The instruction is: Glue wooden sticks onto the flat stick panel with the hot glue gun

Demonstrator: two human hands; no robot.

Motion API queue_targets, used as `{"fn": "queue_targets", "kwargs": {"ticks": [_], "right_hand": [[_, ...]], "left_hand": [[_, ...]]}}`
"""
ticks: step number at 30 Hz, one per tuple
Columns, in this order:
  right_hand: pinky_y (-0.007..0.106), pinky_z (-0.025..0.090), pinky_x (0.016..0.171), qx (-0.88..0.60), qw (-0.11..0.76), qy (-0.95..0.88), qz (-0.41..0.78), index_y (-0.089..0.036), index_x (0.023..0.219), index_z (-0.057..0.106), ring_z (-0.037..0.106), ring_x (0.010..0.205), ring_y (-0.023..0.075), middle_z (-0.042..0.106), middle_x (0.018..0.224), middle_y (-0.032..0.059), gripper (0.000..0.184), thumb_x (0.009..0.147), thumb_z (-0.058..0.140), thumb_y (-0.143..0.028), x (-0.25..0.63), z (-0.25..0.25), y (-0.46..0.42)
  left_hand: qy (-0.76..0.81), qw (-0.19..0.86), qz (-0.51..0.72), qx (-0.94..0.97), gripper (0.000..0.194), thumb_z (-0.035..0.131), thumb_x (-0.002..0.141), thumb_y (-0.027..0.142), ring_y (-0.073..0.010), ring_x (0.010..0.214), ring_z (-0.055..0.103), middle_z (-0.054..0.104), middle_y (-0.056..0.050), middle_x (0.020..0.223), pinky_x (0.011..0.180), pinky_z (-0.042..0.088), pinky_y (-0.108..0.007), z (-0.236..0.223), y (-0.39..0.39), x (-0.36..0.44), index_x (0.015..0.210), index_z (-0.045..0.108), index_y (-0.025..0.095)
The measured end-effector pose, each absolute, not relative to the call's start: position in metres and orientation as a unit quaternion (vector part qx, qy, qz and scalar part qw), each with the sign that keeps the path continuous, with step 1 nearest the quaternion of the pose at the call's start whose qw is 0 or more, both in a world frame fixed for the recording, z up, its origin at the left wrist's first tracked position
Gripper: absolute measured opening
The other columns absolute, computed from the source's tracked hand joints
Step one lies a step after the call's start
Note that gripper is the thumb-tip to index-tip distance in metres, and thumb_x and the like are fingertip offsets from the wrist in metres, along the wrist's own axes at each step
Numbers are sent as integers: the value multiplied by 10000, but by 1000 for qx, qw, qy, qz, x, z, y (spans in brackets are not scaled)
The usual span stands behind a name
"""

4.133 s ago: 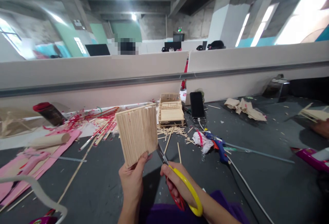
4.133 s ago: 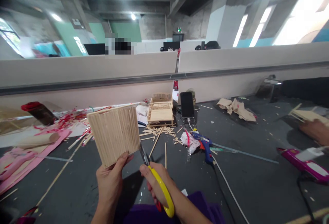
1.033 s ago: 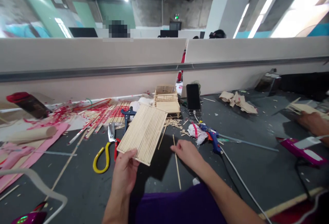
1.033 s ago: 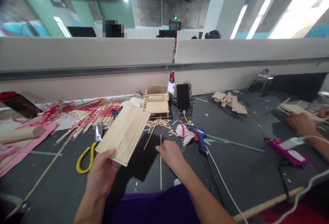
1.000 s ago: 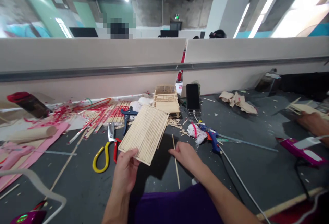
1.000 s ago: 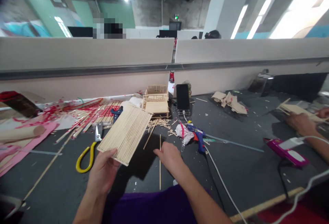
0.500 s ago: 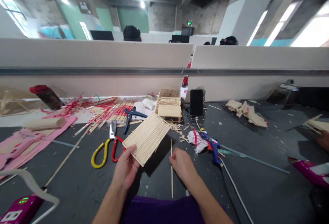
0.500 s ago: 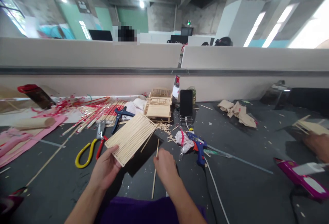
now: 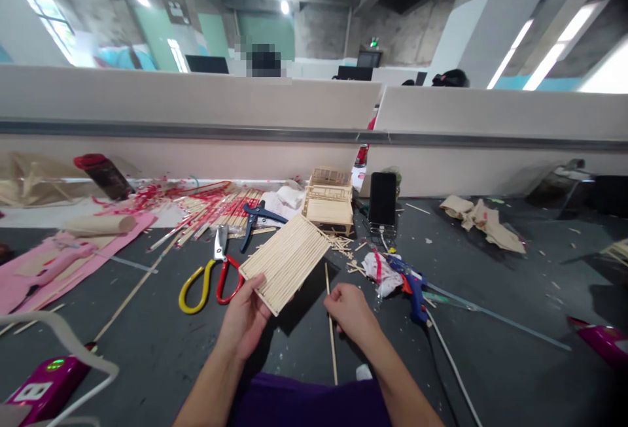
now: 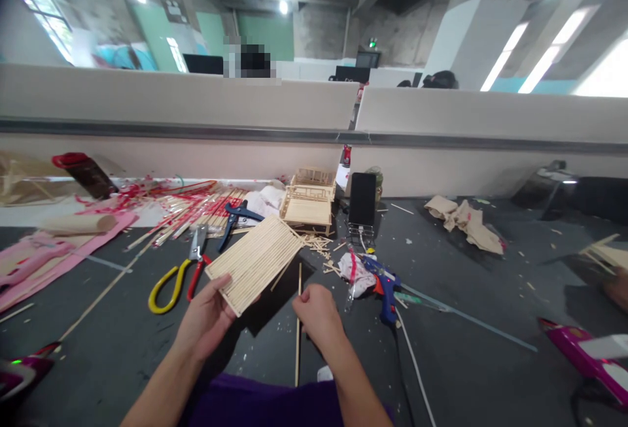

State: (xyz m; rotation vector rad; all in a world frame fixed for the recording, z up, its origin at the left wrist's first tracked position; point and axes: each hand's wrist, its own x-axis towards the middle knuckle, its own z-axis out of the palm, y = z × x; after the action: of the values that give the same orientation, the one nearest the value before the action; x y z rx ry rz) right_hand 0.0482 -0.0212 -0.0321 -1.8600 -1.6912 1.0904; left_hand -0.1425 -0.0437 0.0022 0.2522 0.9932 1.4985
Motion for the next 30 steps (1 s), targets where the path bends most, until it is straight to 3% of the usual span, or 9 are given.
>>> {"fn": "queue_targets", "kwargs": {"ticks": [3,6,8,13,20,24,30], "right_hand": [[158,241,309,-573,308,-496,575,-195,660,471,388,286,60,507,437,-68,116,737,486,-281,48,-30,-23],[133,251,279,-473,416,-424,651,-196,730,472,414,320,52,547,513,-74,139,696,555,-303,44,-23,-27],[128,298,284,-436,443,-394,677,-195,748,477,466,367,60,565,559,-64,184,680,606,-306,40,-18,-30],[150,397,308,-407,467,-354,700,-180,748,503,581,475,110,593,604,-29,271,660,701,-342,33,-15,-32],[189,500,377,-393,499,-336,695,-151,840,588,644,568,141,627,666,-5,343,661,751,-393,37,-15,-31],[196,508,378,-394,506,-323,696,-140,806,595,650,575,146,641,680,10,355,674,747,-433,40,-15,-32],[190,500,360,-392,478,-330,714,-124,752,594,638,514,140,637,615,9,375,652,772,-439,44,-17,-32]], "left_hand": [[411,626,652,113,500,536,827,90,-274,950,689,688,-141,1127,825,583,-432,1,-44,-144,1321,493,153],[392,649,641,117,485,543,855,143,-285,988,674,665,-148,1177,835,571,-465,-1,-44,-145,1335,480,171],[371,675,626,120,466,540,876,199,-296,1032,654,656,-150,1194,853,556,-491,-2,-45,-145,1337,480,182],[339,735,579,94,466,551,876,326,-322,1114,605,658,-152,1189,906,522,-499,-3,-48,-143,1324,510,204],[350,763,528,125,535,569,864,372,-368,1054,630,603,-164,1269,818,538,-574,-7,-48,-141,1369,458,236],[341,763,531,138,561,533,895,323,-340,1008,657,606,-147,1270,793,559,-549,-11,-47,-145,1425,358,276],[372,755,521,143,629,532,899,326,-300,1105,610,612,-166,1256,943,514,-430,-15,-44,-150,1457,291,165]]}}
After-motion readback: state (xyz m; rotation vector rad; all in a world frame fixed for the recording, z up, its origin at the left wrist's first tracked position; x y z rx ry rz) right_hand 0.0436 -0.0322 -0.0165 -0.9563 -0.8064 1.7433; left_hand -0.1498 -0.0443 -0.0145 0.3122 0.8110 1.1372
